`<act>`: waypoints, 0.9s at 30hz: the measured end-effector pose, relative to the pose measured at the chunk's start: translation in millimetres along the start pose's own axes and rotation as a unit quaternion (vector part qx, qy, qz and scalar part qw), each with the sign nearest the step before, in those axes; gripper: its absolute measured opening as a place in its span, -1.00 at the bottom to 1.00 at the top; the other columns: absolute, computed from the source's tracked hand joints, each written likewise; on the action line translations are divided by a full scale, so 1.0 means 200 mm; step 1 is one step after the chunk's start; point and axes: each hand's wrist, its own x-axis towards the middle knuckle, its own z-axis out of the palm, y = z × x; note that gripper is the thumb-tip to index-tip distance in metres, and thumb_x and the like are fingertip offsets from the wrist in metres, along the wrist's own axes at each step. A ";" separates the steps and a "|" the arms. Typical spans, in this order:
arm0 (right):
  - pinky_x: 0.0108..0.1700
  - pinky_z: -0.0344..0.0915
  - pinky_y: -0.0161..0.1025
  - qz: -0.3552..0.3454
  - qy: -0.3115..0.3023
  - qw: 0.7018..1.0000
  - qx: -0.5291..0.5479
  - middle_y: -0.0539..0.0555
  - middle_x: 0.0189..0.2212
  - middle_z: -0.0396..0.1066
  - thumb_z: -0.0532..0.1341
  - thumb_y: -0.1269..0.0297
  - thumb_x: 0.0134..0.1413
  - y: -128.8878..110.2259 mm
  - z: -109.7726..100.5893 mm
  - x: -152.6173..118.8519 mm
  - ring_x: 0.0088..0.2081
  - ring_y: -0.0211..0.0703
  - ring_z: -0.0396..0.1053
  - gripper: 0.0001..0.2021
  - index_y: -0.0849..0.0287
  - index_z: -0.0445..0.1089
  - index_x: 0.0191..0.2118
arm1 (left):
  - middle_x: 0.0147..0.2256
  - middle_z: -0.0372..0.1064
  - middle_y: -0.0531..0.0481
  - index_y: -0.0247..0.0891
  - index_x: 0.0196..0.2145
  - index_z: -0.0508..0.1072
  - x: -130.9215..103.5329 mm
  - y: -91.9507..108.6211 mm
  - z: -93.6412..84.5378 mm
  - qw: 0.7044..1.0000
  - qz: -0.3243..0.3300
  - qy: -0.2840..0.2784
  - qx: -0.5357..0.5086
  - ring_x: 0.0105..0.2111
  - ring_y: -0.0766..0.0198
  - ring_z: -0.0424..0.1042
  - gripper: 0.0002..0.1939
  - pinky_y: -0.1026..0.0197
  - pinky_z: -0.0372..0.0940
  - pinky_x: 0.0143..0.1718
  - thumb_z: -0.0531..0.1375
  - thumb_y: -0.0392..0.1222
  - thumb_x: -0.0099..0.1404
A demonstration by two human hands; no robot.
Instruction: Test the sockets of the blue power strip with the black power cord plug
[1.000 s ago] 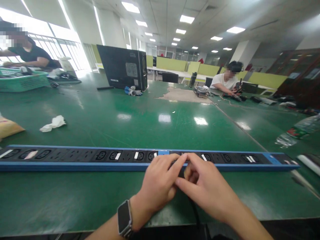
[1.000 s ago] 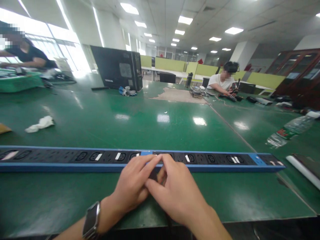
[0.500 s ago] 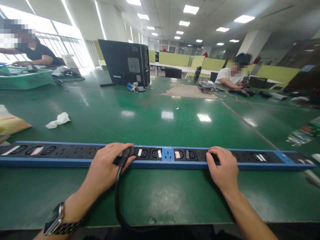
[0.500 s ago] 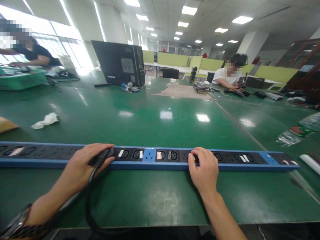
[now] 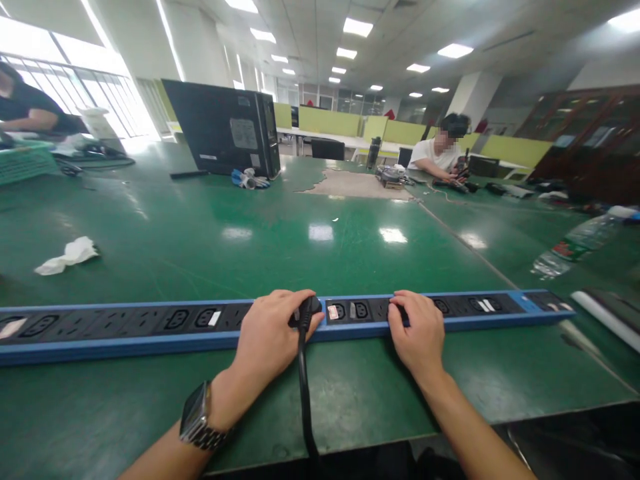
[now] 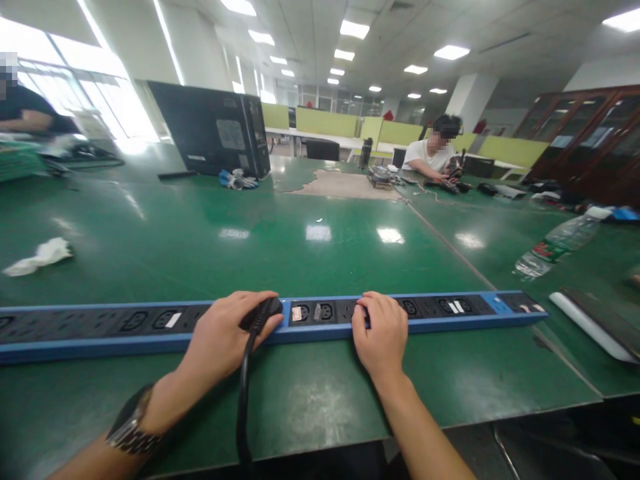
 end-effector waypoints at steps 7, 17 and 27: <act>0.02 0.16 -0.09 0.048 -0.012 0.998 0.030 0.09 -0.17 0.51 0.14 0.27 0.16 0.00 0.00 0.00 -0.06 -0.03 0.37 -0.85 0.15 0.46 -0.30 | -0.12 0.52 -0.11 -0.20 -0.07 0.47 -0.02 -0.03 -0.01 0.997 0.067 -0.040 0.005 -0.09 0.02 0.47 -0.72 -0.06 0.33 -0.04 0.19 -0.13 0.28; -0.45 0.13 -0.29 0.104 -0.295 0.933 0.177 -0.05 -0.55 0.41 0.18 0.11 0.14 -0.32 -0.37 0.33 -0.53 -0.22 0.32 -0.70 0.11 0.46 -0.07 | -0.09 0.52 -0.02 -0.11 0.23 0.14 0.16 0.29 0.04 0.978 0.121 0.027 -0.168 -0.08 0.12 0.48 -0.30 0.05 0.35 -0.03 0.27 -0.28 0.17; -0.22 0.29 -0.19 0.059 -0.375 0.924 -0.051 0.16 -0.23 0.57 0.10 0.13 0.19 -0.15 -0.30 0.36 -0.23 -0.02 0.49 -0.66 0.17 0.56 -0.14 | 0.02 0.44 -0.19 -0.27 0.06 0.39 0.04 0.04 0.05 0.993 0.056 -0.101 0.010 0.05 -0.05 0.38 -0.50 -0.15 0.24 0.11 0.26 0.03 0.23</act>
